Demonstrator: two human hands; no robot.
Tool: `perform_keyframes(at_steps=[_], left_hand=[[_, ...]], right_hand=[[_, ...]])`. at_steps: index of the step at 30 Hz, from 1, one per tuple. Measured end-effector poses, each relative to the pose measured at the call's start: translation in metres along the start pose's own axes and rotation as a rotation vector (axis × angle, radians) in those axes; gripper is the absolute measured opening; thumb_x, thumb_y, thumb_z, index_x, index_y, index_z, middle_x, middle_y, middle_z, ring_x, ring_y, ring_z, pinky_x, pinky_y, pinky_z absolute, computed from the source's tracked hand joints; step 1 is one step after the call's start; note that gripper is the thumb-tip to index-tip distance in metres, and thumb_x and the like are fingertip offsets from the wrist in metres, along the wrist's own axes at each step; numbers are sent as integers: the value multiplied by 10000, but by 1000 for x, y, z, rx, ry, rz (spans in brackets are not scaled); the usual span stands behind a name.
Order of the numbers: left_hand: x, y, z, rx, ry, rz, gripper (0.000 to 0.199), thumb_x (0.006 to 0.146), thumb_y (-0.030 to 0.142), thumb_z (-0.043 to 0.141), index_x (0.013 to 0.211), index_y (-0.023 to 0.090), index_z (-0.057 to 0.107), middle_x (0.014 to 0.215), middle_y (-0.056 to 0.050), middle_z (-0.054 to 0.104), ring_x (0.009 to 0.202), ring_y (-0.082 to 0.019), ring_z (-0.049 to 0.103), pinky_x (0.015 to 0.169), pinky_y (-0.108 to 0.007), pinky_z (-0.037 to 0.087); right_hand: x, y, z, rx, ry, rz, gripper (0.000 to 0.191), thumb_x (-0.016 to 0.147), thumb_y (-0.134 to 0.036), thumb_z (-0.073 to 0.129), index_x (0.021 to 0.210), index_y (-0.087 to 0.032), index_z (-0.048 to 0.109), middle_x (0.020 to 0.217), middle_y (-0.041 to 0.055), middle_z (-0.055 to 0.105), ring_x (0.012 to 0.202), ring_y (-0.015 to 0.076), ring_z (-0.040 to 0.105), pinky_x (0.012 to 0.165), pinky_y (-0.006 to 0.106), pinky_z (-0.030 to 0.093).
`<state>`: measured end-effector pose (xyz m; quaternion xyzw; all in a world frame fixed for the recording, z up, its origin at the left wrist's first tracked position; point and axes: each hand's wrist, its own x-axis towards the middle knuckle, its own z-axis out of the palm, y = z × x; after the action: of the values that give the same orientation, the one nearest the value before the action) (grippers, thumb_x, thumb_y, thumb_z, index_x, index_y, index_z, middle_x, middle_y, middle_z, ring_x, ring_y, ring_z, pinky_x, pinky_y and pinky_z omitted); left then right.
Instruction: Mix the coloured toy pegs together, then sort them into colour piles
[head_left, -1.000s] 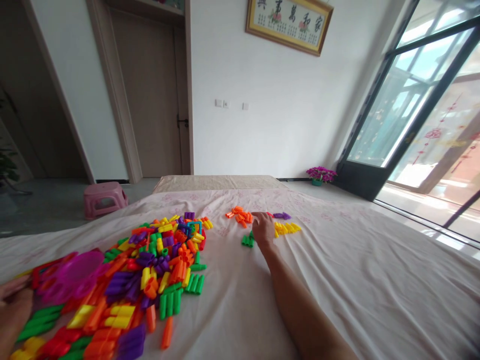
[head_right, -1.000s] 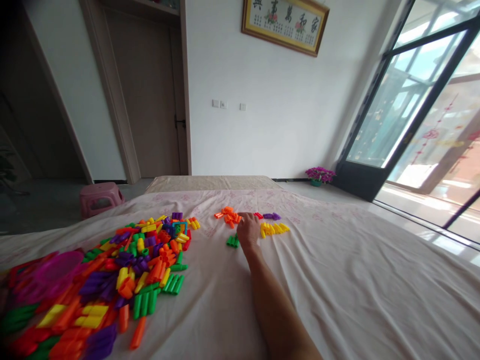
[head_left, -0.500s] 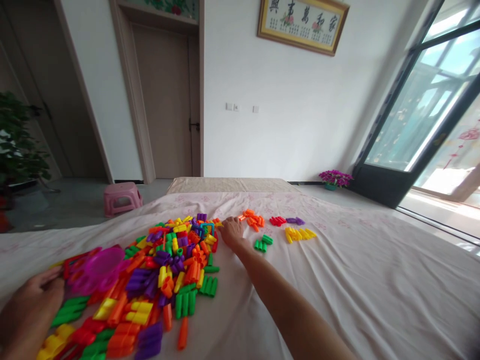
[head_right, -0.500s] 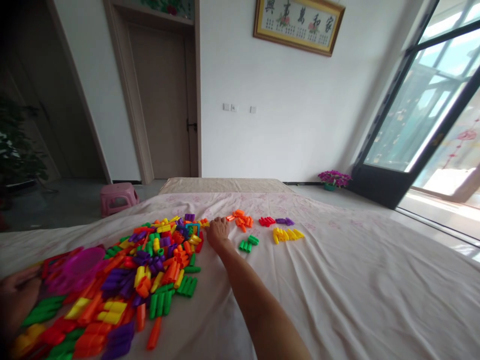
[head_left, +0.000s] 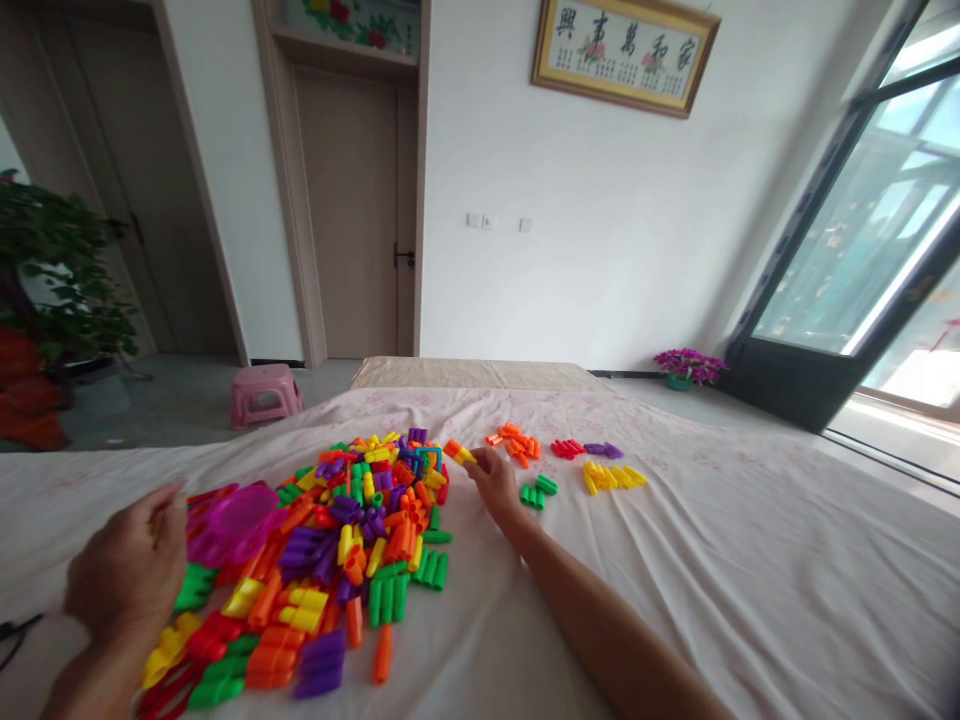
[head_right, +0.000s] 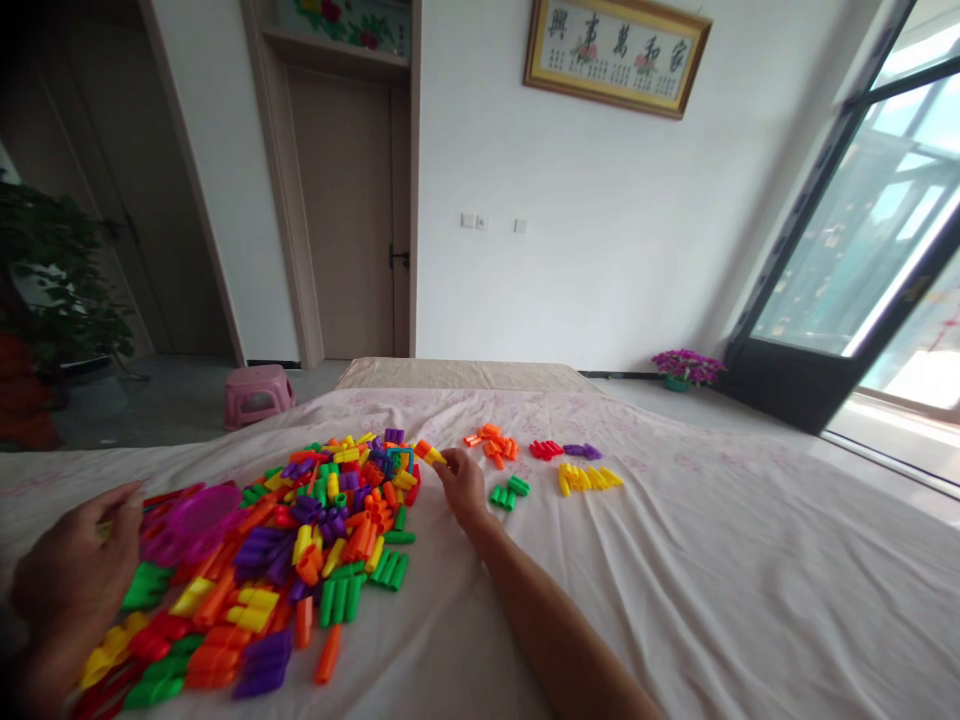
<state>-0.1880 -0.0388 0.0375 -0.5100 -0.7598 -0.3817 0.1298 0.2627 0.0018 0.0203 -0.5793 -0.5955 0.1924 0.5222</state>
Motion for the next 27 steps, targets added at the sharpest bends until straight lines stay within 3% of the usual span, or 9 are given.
perform_keyframes(at_steps=[2, 4, 6, 11, 16, 21, 24, 27], left_hand=[[-3, 27, -7, -45, 68, 124, 397, 911, 470, 414, 1118, 227, 650, 1010, -67, 692, 809, -197, 599, 635, -257, 365], [-10, 51, -9, -193, 61, 271, 342, 907, 441, 471, 1086, 216, 657, 1041, -47, 701, 903, -178, 634, 754, -248, 427], [-21, 73, -6, -372, -77, 376, 325, 891, 454, 513, 1043, 212, 669, 1006, -31, 716, 883, -160, 658, 809, -237, 459], [-53, 116, 4, -709, -474, 409, 413, 868, 494, 539, 1184, 245, 628, 1078, -30, 709, 879, -158, 670, 800, -241, 525], [-75, 135, 5, -787, -668, 381, 381, 825, 500, 610, 1120, 267, 674, 1058, -17, 718, 890, -158, 674, 790, -230, 537], [-81, 141, 3, -786, -671, 313, 338, 831, 524, 586, 990, 248, 700, 975, -2, 730, 901, -160, 678, 807, -221, 530], [-77, 135, 7, -722, -575, 297, 348, 853, 526, 549, 1005, 242, 679, 966, -2, 726, 893, -159, 679, 794, -226, 530], [-71, 124, 13, -608, -421, 387, 359, 877, 510, 517, 1082, 245, 646, 1048, -17, 705, 933, -168, 669, 845, -258, 524]], right_hand=[[-17, -14, -1, 136, -40, -24, 231, 818, -366, 615, 921, -166, 671, 771, 16, 672, 674, 147, 610, 607, 245, 458], [-34, -30, 3, 253, -95, -18, 235, 814, -370, 629, 929, -169, 669, 783, 18, 671, 681, 149, 616, 609, 250, 477], [-47, -45, 10, 346, -148, 2, 229, 799, -355, 649, 925, -164, 668, 781, 15, 665, 683, 147, 610, 608, 250, 484], [-69, -73, 25, 289, -264, -22, 162, 756, -262, 685, 885, -164, 690, 683, -22, 610, 618, 114, 537, 561, 218, 431], [-79, -81, 28, 208, -305, -100, 144, 755, -218, 687, 890, -175, 711, 742, -8, 630, 646, 113, 530, 586, 219, 427], [-78, -77, 27, 201, -309, -136, 131, 766, -223, 679, 885, -174, 706, 736, -7, 634, 645, 115, 541, 586, 217, 430], [-67, -66, 23, 198, -250, -124, 145, 781, -255, 665, 896, -174, 696, 733, -6, 645, 638, 119, 557, 582, 220, 439], [-46, -50, 7, 190, -136, -68, 202, 808, -316, 633, 937, -171, 687, 764, 13, 673, 646, 137, 593, 592, 240, 468]])
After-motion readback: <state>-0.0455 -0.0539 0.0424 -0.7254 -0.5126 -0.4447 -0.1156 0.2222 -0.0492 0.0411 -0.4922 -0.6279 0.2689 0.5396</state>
